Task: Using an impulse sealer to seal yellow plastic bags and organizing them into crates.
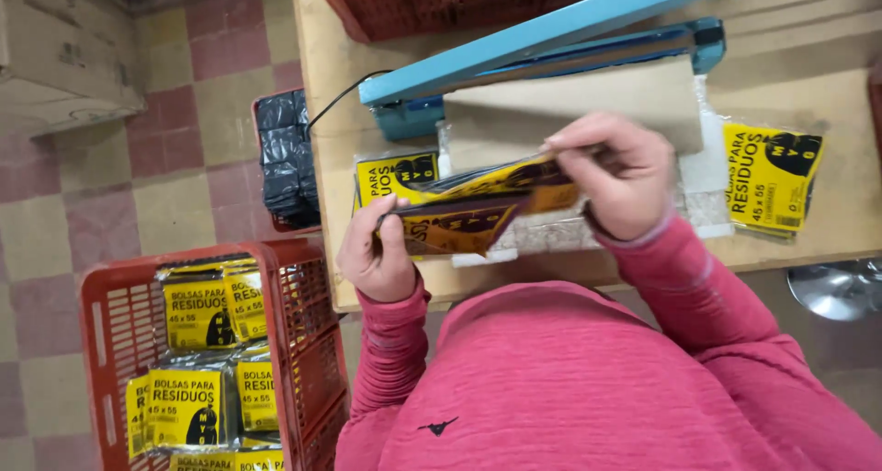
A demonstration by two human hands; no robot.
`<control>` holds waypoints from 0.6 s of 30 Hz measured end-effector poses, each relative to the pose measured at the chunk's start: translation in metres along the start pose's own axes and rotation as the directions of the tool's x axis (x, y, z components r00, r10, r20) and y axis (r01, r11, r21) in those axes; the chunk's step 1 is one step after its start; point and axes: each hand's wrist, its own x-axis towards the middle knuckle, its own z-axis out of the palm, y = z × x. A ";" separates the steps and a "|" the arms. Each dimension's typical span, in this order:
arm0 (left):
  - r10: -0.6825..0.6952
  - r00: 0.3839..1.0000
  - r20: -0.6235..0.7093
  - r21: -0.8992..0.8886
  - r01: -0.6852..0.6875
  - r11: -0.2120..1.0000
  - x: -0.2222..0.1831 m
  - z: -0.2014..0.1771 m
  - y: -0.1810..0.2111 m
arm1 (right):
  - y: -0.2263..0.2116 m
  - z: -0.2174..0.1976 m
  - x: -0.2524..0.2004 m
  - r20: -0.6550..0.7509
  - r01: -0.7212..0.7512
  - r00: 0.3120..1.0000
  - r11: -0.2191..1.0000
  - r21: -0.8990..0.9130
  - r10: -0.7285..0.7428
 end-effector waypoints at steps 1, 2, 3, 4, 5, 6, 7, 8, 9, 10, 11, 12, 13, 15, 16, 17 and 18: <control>0.003 1.000 0.009 -0.008 -0.003 1.000 0.004 0.002 0.004 | -0.011 -0.009 -0.001 -0.011 0.001 1.000 1.000 -0.006 -0.001; -0.018 0.999 0.027 -0.066 0.019 0.998 0.007 0.003 0.007 | -0.022 -0.017 -0.002 -0.049 0.041 0.998 0.993 -0.106 -0.047; -0.037 0.998 0.044 -0.120 0.042 0.992 0.010 0.005 0.011 | -0.032 -0.025 -0.002 -0.079 0.077 0.992 0.976 -0.205 -0.095; -0.034 0.998 0.051 -0.126 0.041 0.991 0.016 0.007 0.019 | -0.044 -0.030 -0.001 -0.086 0.077 0.992 0.975 -0.210 -0.097; 0.012 0.995 0.096 -0.070 -0.005 0.998 0.022 0.008 0.028 | -0.056 -0.035 0.000 -0.124 0.105 0.982 0.961 -0.255 -0.140; 0.056 0.988 0.142 -0.016 -0.054 0.998 0.028 0.010 0.037 | -0.067 -0.039 0.001 -0.160 0.130 0.970 0.945 -0.301 -0.185; 0.061 0.988 0.143 -0.022 -0.059 0.998 0.030 0.013 0.045 | -0.065 -0.050 0.002 -0.162 0.135 0.968 0.943 -0.305 -0.191; 0.088 0.981 0.175 0.032 -0.095 0.995 0.032 0.016 0.053 | -0.063 -0.062 0.002 -0.081 0.095 0.988 0.930 -0.356 -0.132; 0.097 0.969 0.226 0.098 -0.121 0.988 0.033 0.012 0.063 | -0.061 -0.068 -0.002 -0.013 0.038 0.999 0.917 -0.397 -0.047; 0.087 0.966 0.243 0.106 -0.115 0.988 0.031 0.008 0.069 | -0.063 -0.068 -0.010 -0.025 0.020 0.999 0.921 -0.389 -0.032; 0.092 0.979 0.180 0.067 -0.106 0.992 0.035 0.019 0.066 | -0.062 -0.075 -0.007 -0.105 0.031 0.991 0.919 -0.393 -0.078; 0.094 0.989 0.117 0.025 -0.097 0.995 0.038 0.029 0.063 | -0.063 -0.083 -0.005 -0.183 0.044 0.975 0.917 -0.396 -0.125; 0.077 0.989 0.122 0.044 -0.083 0.996 0.034 0.026 0.064 | -0.054 -0.088 -0.012 -0.181 0.028 0.978 0.924 -0.382 -0.105; -0.056 0.977 0.207 -0.052 0.068 0.996 0.034 0.032 0.055 | -0.034 -0.102 -0.020 -0.167 -0.028 0.986 0.989 -0.145 0.004; -0.038 0.977 0.212 -0.067 0.053 0.996 0.036 0.042 0.035 | -0.022 -0.108 -0.016 -0.178 -0.015 0.984 0.988 -0.155 -0.013; -0.099 0.974 0.202 -0.194 0.139 0.971 0.032 0.046 0.022 | -0.013 -0.112 -0.015 -0.194 -0.092 0.979 0.985 -0.147 0.063; -0.161 0.967 0.199 -0.318 0.219 0.922 0.028 0.050 0.008 | -0.004 -0.117 -0.013 -0.208 -0.170 0.968 0.976 -0.137 0.139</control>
